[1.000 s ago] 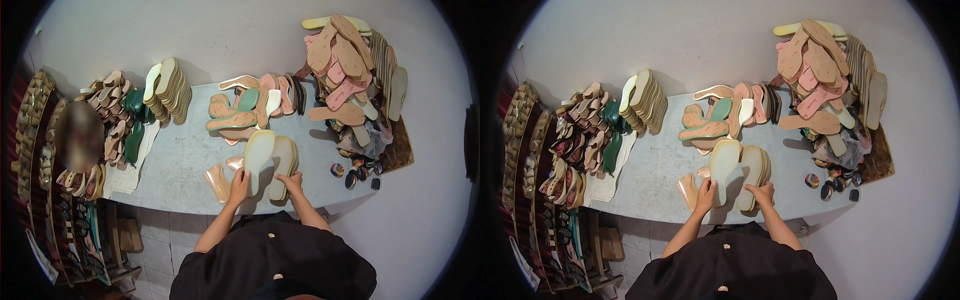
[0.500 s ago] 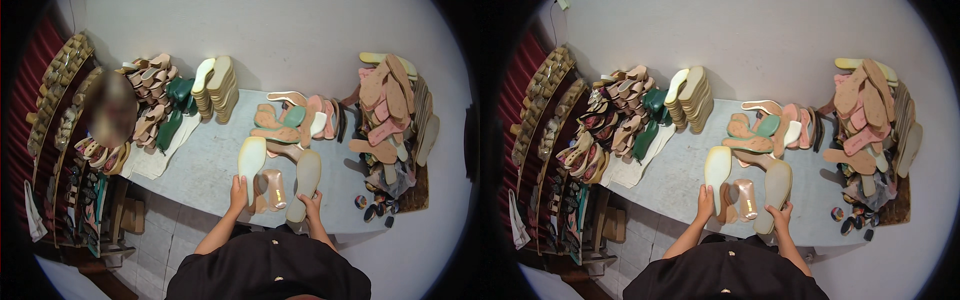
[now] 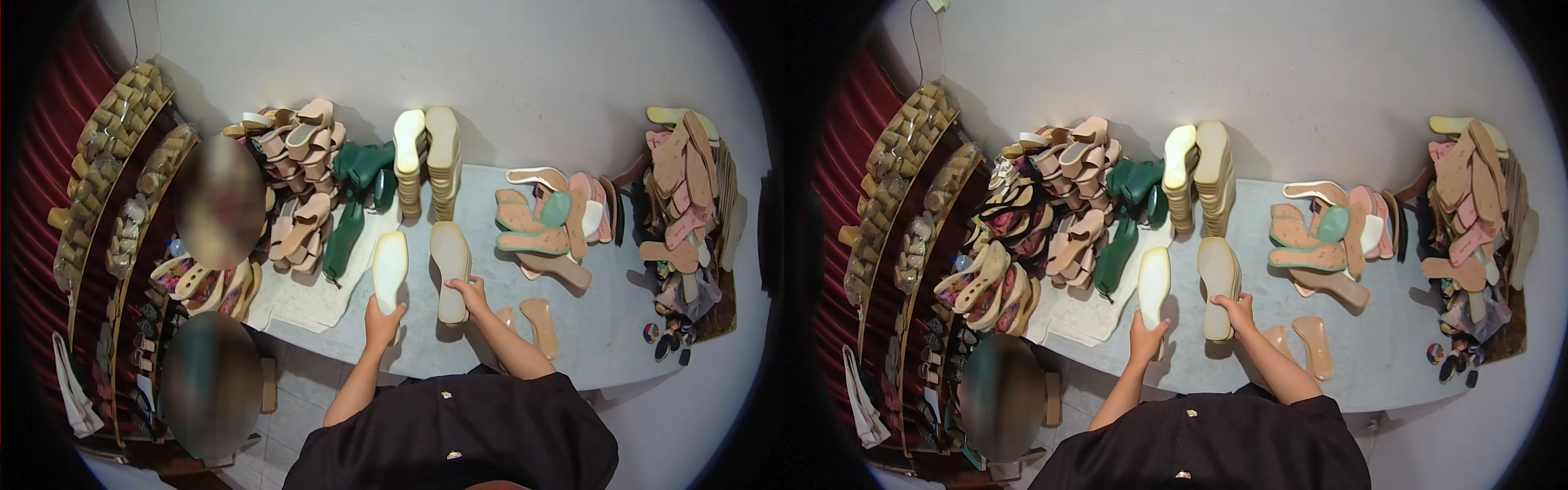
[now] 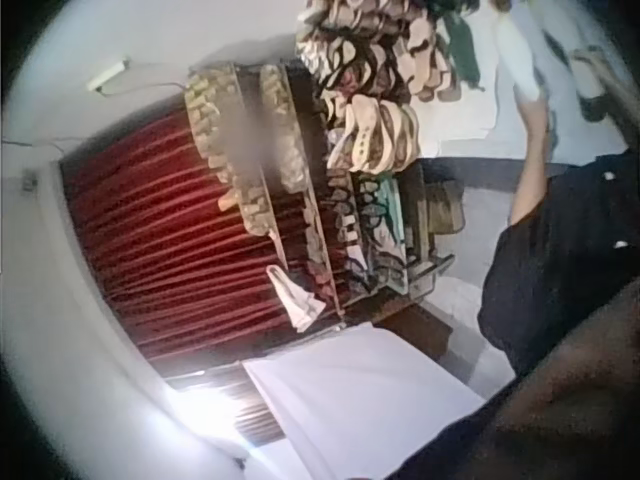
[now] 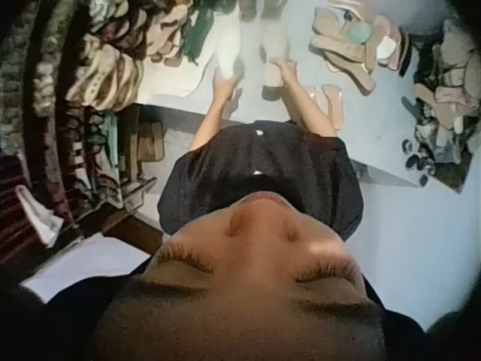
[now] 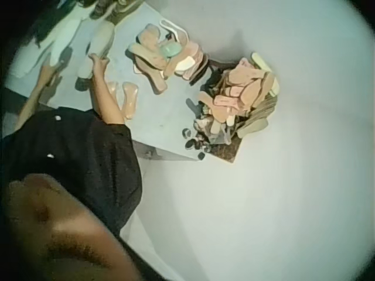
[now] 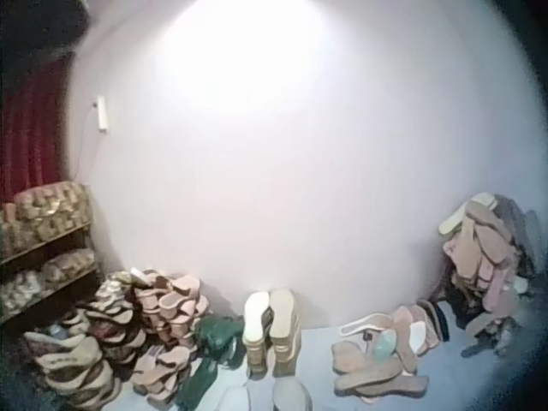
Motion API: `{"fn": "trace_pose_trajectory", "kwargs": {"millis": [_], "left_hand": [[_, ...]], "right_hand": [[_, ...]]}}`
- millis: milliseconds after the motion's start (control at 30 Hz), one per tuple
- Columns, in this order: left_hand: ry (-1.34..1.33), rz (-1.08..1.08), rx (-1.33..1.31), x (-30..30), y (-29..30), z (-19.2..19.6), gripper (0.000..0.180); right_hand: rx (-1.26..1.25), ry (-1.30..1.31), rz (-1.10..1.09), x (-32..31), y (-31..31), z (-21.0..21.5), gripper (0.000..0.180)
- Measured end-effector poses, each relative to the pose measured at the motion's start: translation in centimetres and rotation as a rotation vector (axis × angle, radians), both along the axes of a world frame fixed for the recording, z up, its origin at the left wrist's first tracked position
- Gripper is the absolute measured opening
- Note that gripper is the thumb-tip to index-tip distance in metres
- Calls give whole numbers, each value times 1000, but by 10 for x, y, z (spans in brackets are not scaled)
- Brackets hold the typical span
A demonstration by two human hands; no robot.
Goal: Sorting and stacking various colored shoe soles and insoles on a workbench.
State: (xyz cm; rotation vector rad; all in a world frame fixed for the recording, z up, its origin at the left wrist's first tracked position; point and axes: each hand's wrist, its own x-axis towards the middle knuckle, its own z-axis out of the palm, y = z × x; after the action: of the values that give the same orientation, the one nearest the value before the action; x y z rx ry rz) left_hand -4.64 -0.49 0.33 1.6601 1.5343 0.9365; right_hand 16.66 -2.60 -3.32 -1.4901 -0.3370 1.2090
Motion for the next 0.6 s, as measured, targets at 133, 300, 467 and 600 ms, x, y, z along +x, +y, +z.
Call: {"fn": "trace_pose_trajectory", "kwargs": {"millis": [133, 300, 467, 600], "left_hand": [[-43, -39, 23, -23, 28, -2, 45], [-135, -146, 35, -8, 82, 35, 56], [-27, -288, 249, 59, 187, 91, 97], [102, -275, 222, 115, 277, 120, 96]], "right_hand": [[0, -79, -9, -16, 33, -15, 86], [-442, -779, 198, -20, 42, -8, 91], [-317, -962, 64, -23, 35, -9, 81], [-276, -943, 76, -28, 37, -18, 77]]}}
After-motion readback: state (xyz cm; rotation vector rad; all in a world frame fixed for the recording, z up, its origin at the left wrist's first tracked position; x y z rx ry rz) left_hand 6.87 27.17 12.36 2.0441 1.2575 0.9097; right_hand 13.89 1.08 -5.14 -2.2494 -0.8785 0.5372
